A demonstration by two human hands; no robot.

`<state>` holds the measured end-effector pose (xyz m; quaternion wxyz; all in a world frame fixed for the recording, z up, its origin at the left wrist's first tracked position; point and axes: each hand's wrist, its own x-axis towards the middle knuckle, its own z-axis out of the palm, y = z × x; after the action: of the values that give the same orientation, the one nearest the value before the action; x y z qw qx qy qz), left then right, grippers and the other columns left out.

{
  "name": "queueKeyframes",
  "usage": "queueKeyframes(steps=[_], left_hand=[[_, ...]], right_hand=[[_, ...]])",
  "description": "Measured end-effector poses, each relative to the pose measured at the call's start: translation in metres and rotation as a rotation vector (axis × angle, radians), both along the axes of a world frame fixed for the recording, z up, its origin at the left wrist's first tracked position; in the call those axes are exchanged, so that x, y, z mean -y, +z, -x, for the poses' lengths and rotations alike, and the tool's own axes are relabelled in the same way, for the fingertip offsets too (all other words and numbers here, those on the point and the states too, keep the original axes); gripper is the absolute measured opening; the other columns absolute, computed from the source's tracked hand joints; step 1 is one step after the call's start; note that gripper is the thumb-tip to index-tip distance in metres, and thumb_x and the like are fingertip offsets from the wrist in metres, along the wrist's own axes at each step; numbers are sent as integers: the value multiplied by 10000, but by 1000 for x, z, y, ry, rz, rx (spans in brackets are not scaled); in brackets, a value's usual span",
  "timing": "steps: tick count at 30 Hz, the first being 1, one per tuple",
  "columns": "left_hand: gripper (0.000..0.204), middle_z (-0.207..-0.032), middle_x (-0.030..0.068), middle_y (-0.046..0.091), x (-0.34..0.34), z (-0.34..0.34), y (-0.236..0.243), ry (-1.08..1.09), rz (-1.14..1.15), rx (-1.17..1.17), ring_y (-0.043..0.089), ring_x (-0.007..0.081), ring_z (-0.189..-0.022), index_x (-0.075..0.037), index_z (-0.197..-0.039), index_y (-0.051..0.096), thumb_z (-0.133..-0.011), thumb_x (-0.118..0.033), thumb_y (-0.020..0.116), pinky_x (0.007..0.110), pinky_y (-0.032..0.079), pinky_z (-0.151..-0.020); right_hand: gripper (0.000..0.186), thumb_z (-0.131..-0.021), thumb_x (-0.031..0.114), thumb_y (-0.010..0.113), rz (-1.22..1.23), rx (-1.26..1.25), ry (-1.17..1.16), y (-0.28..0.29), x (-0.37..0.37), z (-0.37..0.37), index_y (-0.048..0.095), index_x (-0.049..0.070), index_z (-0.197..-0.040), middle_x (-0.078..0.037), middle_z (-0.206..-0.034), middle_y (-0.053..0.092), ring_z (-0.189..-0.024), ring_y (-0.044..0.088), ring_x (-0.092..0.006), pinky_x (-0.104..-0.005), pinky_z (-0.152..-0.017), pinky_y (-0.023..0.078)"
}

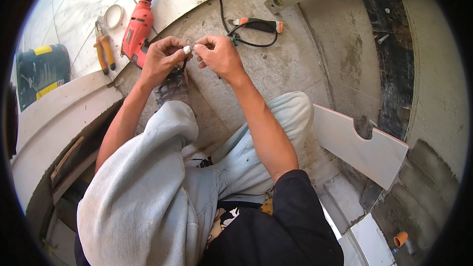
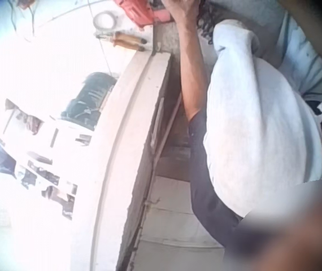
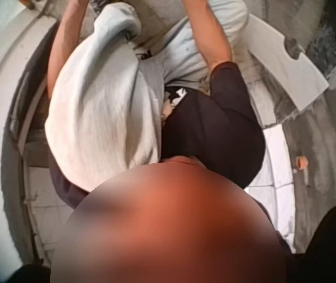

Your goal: The person is wiring an electrical socket on a wall using tools like a drill and tape.

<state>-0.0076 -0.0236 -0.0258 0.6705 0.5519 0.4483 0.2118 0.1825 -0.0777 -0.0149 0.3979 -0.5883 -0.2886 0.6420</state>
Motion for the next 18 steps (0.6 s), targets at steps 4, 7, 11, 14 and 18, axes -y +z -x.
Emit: queueKeyframes(steps=[4,7,11,14,18], left_hand=[[162,-857,47,711,-2,-5,2,76,150,92,657,75,-769,9,-979,665,-934,-139,713,224,522,-688],[205,-880,58,710,-4,-6,1,134,241,120,669,88,-790,12,-1070,635,-923,-103,719,226,529,-721],[337,-908,61,710,5,-9,-1,182,208,172,670,96,-800,16,-1195,576,-909,-75,730,225,529,-731],[446,-914,54,707,8,-9,-2,140,180,139,669,99,-816,19,-1276,523,-898,-67,743,224,523,-723],[436,-887,63,702,9,-12,4,129,131,116,671,100,-821,51,-1251,548,-884,-66,752,222,539,-731]], right_hand=[[259,-907,45,645,-457,513,-60,-1,3,17,640,-43,-1151,-90,-990,664,-750,653,-120,-277,-668,552],[250,-867,21,611,-496,516,-47,-12,2,19,693,0,-1102,-123,-997,660,-755,676,-167,-291,-671,552],[193,-843,35,627,-355,313,-10,-11,0,11,736,-1,-998,-145,-977,681,-716,685,-191,-291,-649,548],[154,-863,60,655,-231,185,32,-3,-1,3,727,-41,-955,-119,-929,715,-681,680,-154,-272,-627,539],[147,-887,80,670,-229,94,22,-4,-3,-1,724,-53,-919,-73,-841,723,-658,647,-99,-250,-594,512]])
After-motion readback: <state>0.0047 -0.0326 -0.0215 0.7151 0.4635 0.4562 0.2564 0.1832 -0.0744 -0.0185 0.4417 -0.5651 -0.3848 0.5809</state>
